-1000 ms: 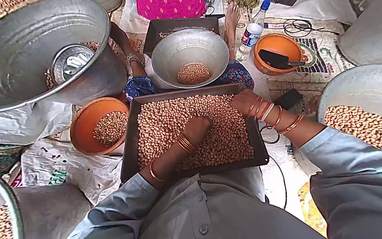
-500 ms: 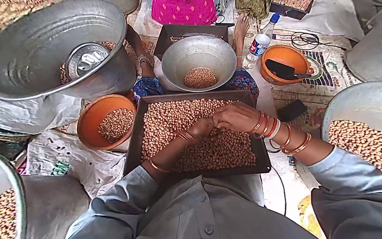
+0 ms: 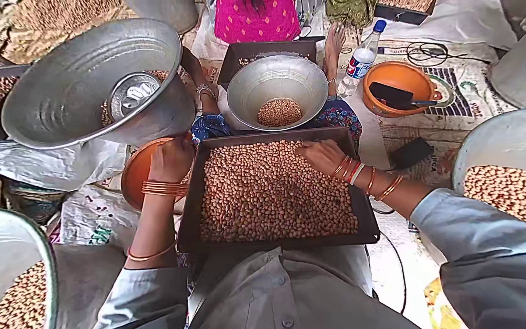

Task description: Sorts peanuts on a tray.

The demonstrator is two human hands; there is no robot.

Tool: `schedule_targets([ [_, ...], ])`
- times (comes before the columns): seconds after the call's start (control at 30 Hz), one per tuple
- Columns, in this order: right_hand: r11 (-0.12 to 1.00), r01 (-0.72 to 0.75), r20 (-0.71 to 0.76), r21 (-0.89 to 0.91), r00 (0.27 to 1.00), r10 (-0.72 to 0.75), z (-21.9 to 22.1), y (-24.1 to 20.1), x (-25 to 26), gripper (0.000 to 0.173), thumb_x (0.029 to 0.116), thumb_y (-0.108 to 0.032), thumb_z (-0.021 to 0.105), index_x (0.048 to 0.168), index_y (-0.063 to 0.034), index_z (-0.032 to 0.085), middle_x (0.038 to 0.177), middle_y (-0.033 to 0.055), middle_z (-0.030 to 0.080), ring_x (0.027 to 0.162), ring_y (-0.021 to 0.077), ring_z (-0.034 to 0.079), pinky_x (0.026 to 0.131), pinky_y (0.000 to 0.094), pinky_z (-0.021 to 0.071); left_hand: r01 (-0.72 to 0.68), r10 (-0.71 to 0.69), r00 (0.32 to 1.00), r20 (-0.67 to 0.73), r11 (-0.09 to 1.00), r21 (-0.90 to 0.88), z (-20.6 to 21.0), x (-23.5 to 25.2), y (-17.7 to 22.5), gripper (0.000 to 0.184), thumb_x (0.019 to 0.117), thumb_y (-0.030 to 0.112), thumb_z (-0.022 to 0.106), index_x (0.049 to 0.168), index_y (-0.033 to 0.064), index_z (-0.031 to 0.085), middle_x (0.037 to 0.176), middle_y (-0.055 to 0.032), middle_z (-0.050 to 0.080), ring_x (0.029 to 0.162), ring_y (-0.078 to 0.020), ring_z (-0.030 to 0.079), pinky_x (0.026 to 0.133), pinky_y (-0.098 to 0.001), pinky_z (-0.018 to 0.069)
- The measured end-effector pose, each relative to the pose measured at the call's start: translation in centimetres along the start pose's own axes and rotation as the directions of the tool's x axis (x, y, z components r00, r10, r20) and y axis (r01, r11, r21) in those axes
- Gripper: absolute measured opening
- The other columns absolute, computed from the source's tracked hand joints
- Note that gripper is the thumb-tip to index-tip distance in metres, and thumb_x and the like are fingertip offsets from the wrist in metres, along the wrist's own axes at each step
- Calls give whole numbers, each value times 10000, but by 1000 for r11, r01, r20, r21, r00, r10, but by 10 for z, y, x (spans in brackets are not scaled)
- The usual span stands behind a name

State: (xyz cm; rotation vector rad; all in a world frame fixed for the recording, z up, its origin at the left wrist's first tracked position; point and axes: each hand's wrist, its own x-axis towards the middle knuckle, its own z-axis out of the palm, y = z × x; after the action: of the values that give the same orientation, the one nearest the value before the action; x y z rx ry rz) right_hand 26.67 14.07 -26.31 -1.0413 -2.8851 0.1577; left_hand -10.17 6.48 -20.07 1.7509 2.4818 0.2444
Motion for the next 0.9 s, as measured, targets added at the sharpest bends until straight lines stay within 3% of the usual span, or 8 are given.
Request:
schedule_targets([
  [0.1, 999, 20, -6, -28, 1000, -21, 10, -2, 1, 278, 949, 13, 582, 1169, -90, 717, 1009, 172, 704, 756, 364, 696, 578, 500, 517, 75, -66, 992, -103, 993, 86, -18, -6, -31, 269, 1019, 104, 491, 1080, -47, 705, 1189, -379, 627, 1262, -594, 508, 1035, -796, 297],
  [0.2, 999, 14, -19, -50, 1000, -15, 14, -4, 0, 268, 954, 7, 583, 1179, -81, 700, 1011, 177, 702, 747, 360, 696, 568, 487, 516, -138, 130, 985, -112, 988, -63, -14, -10, -8, 242, 1051, 148, 560, 1137, -17, 715, 1172, -325, 662, 1179, -549, 593, 985, -750, 411],
  [0.3, 999, -23, -8, -34, 1000, 22, 13, -7, -1, 246, 978, -27, 568, 1181, -83, 696, 1027, 176, 707, 787, 367, 704, 604, 507, 528, -401, 392, 916, -86, 891, -210, 14, -12, 49, 144, 976, 102, 676, 1062, 14, 752, 1075, -226, 708, 1101, -438, 649, 972, -634, 492],
  [0.4, 1000, -21, -61, -5, 998, 20, 16, -5, -2, 260, 955, -6, 577, 1151, -94, 723, 993, 171, 716, 786, 374, 709, 601, 526, 532, -523, 533, 846, -17, 822, -226, 37, -21, 105, 105, 937, 59, 718, 1023, 45, 777, 1082, -206, 696, 1126, -425, 625, 980, -574, 499],
  [0.5, 999, -34, -69, -21, 997, 32, 17, -3, -2, 298, 969, -8, 559, 1166, -131, 745, 1015, 148, 726, 805, 357, 711, 615, 522, 533, -610, 612, 790, -45, 777, -154, 77, -10, 126, 113, 933, 60, 699, 1000, 52, 790, 1055, -200, 707, 1117, -412, 642, 953, -556, 529],
  [0.67, 998, -56, -23, -31, 998, 56, 13, -4, 0, 206, 1009, -56, 546, 1123, -95, 714, 1000, 160, 715, 807, 364, 709, 619, 512, 529, -644, 643, 765, -41, 764, -42, 102, -13, 135, 93, 897, 59, 750, 982, 45, 785, 1100, -216, 686, 1152, -417, 623, 955, -545, 532],
  [0.77, 998, -63, -4, -24, 998, 63, 15, -4, 1, 202, 1027, -87, 539, 1145, -102, 702, 1023, 160, 718, 821, 366, 712, 637, 518, 535, -620, 623, 782, -14, 777, -111, 100, -15, 134, 86, 902, 73, 751, 975, 33, 774, 1089, -202, 696, 1139, -399, 641, 964, -534, 540],
  [0.9, 999, -43, -23, -16, 999, 43, 20, -2, 1, 192, 1027, -123, 556, 1114, -97, 725, 987, 157, 722, 806, 364, 709, 625, 524, 526, -372, 417, 909, 4, 815, -443, 74, 3, 112, 148, 942, 86, 629, 1052, 27, 709, 900, -144, 716, 832, -303, 695, 777, -534, 549],
])
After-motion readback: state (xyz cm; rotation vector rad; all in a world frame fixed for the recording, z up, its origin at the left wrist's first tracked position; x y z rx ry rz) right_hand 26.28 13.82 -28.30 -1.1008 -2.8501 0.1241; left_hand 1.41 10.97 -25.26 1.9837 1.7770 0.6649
